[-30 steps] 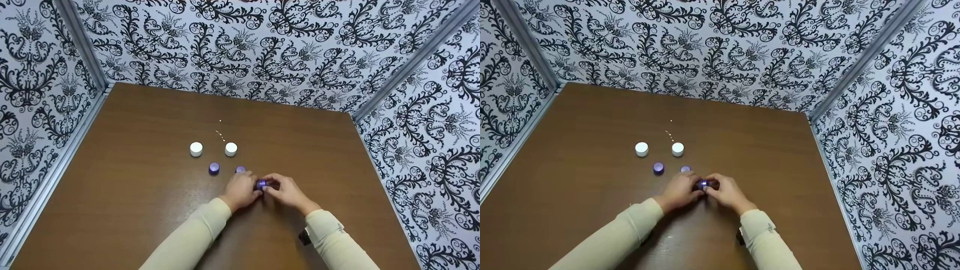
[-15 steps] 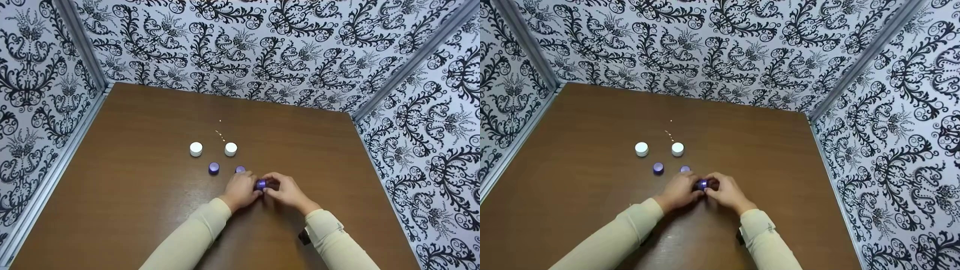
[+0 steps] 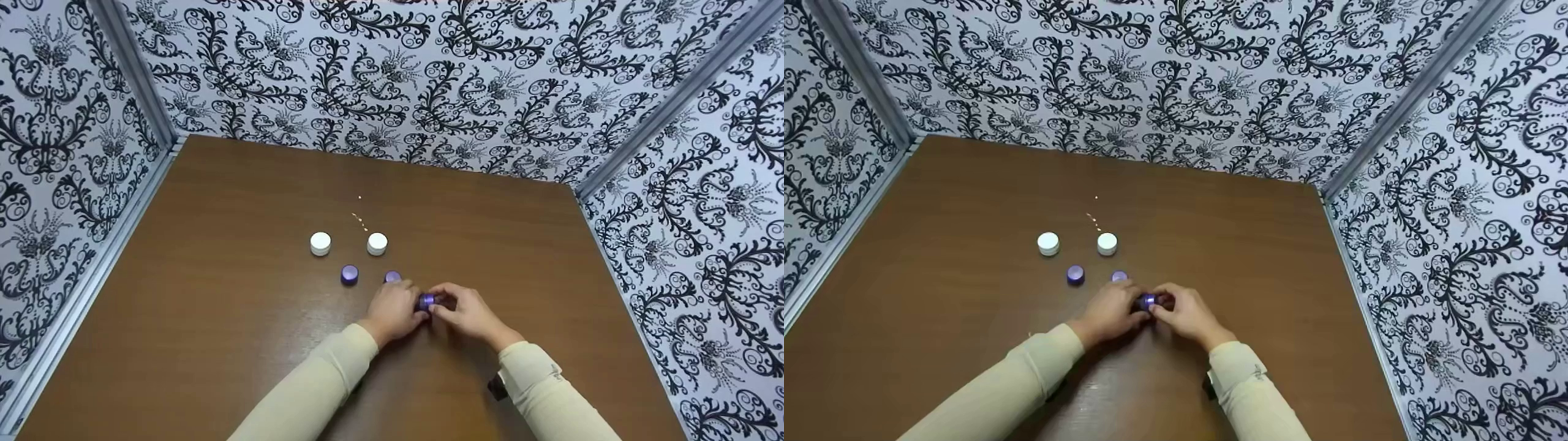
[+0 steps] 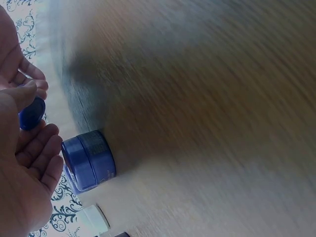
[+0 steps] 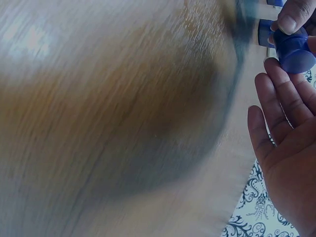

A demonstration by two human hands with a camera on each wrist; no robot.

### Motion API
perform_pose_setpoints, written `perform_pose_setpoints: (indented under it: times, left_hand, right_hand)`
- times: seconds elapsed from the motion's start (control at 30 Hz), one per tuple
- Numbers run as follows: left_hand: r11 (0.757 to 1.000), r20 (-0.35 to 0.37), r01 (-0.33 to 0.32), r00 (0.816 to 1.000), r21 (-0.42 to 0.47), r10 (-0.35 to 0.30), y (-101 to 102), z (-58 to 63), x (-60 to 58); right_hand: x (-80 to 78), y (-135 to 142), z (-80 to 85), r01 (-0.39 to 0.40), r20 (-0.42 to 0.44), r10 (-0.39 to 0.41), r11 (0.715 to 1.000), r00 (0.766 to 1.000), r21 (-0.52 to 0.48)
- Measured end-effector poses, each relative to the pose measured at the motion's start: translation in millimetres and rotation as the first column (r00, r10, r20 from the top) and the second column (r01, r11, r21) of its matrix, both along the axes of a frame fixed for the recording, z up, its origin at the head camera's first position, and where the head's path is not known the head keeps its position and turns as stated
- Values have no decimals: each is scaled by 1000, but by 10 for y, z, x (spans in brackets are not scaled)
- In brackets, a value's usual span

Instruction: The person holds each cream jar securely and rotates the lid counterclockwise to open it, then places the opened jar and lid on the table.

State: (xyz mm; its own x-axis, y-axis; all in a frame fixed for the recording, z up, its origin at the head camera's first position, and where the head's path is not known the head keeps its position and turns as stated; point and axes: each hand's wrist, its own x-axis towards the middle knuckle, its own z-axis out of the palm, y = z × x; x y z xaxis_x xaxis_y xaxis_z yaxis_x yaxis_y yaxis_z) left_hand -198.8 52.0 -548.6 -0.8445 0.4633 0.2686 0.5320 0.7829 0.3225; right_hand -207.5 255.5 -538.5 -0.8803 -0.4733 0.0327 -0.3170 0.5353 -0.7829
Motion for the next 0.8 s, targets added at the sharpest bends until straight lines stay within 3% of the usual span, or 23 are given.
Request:
perform_pose_setpoints:
  times: [0.23, 0.47, 0.67, 0.8]
  left_hand:
    - [1000, -5, -2, 1000, 7, 2, 4, -12, 6]
    - [1000, 6, 4, 1000, -2, -4, 10, -22, -1]
    - [1000, 18, 0, 1000, 5, 0, 16, -28, -2]
    - [1000, 32, -2, 999, 7, 2, 16, -21, -2]
  right_hand:
    - [21, -28, 30, -11, 12, 11, 999, 1000, -46]
    - [91, -103, 214, -14, 31, 16, 999, 999, -37]
    - [32, -34, 54, 1, -11, 0, 999, 1000, 46]
    - [1, 2, 3, -6, -17, 7, 999, 1000, 33]
